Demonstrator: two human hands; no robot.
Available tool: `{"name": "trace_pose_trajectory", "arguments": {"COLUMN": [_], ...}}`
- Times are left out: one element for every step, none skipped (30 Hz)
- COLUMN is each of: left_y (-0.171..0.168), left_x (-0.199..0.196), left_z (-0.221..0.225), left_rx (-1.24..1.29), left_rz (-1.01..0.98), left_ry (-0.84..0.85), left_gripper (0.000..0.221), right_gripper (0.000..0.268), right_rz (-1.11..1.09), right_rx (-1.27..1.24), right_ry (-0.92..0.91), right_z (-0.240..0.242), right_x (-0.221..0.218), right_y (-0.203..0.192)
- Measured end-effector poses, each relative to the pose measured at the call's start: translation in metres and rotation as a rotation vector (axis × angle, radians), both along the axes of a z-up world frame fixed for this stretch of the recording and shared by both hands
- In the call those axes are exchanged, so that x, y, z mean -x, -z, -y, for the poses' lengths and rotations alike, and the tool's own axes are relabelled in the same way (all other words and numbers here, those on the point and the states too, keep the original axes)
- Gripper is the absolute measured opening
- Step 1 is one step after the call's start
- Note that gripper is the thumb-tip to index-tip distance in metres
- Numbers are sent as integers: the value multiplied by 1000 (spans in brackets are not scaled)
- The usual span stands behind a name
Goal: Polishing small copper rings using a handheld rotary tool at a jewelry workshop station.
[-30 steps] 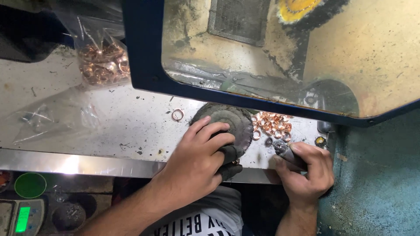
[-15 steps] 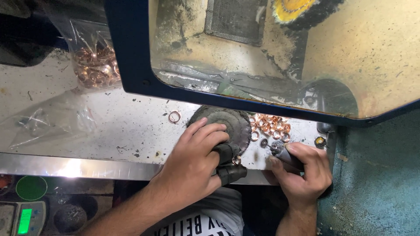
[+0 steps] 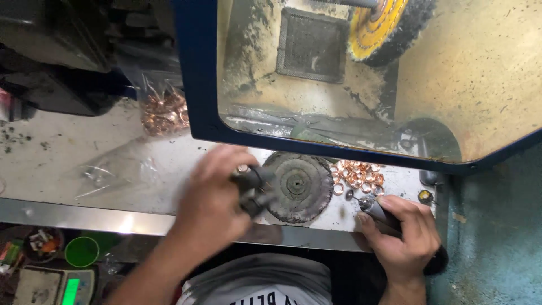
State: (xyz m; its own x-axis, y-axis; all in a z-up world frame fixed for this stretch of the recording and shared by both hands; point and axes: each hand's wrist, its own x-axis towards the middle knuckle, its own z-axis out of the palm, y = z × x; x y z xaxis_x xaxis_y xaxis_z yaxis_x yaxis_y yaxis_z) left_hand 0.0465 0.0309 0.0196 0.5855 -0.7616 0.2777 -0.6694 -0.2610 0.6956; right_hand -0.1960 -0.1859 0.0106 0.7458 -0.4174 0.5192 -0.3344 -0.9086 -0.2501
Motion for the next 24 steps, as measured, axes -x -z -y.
{"name": "trace_pose_trajectory", "arguments": {"left_y": [-1,-1,-2,-1,0,1,5,9,13,13,13,14,8,2,-3,-3,-3,-3,-3,-2,-1,0,1,3], "left_x": [-6,-12,-18,-20,-23,-25,-26,-27,-28,-28,-28,-29,-27,-25,-24,-21,-18,-16,-11,-6,-2,3,9,15], "left_z": [-2,-4,-6,-7,-8,-8,-9,-9,-9,-9,-10,-11,-11,-13,-14,-21,-28,-34,-40,-45,-51,-51,-51,-50], "left_rx": [-4,-112,-221,-223,-198,-171,-173,-168,-163,-162,-163,-164,-164,-198,-232,-231,-223,-214,-212,-90,32,37,32,29], "left_rz": [6,46,87,89,143,195,197,213,229,230,241,254,256,200,144,145,65,-14,-13,-44,-76,-83,-207,-336], "left_ry": [0,8,16,15,35,55,54,60,66,66,62,57,56,52,48,49,5,-35,-29,-43,-58,-40,-34,-22], "left_gripper": [56,43,31,31,20,10,10,15,20,20,14,11,11,10,12,12,32,53,53,52,53,53,49,45], "right_gripper": [36,36,36,36,36,37,37,37,37,37,37,38,38,38,38,38,39,39,39,38,36,36,37,38], "right_rz": [6,5,4,6,6,4,6,0,-5,-4,-2,1,3,2,0,1,7,12,13,28,44,39,-3,-48], "right_rx": [-4,-4,-4,-5,6,17,17,17,17,19,18,17,18,19,20,20,23,27,28,14,0,7,-11,-24], "right_ry": [0,4,8,8,5,2,1,-5,-12,-11,-10,-10,-10,-10,-9,-8,-9,-6,1,23,45,62,140,224], "right_z": [0,0,0,0,0,-1,-1,-1,0,-1,-1,-2,-2,-2,-2,-2,-1,-1,0,1,3,4,6,9], "right_x": [1,1,1,1,1,1,0,0,0,-1,-1,-1,-1,-1,-1,-1,-1,0,2,5,8,10,12,17], "right_y": [1,1,2,1,1,0,0,-1,-1,-2,-2,-3,-3,-3,-2,-2,-2,-2,1,3,6,8,10,10]}}
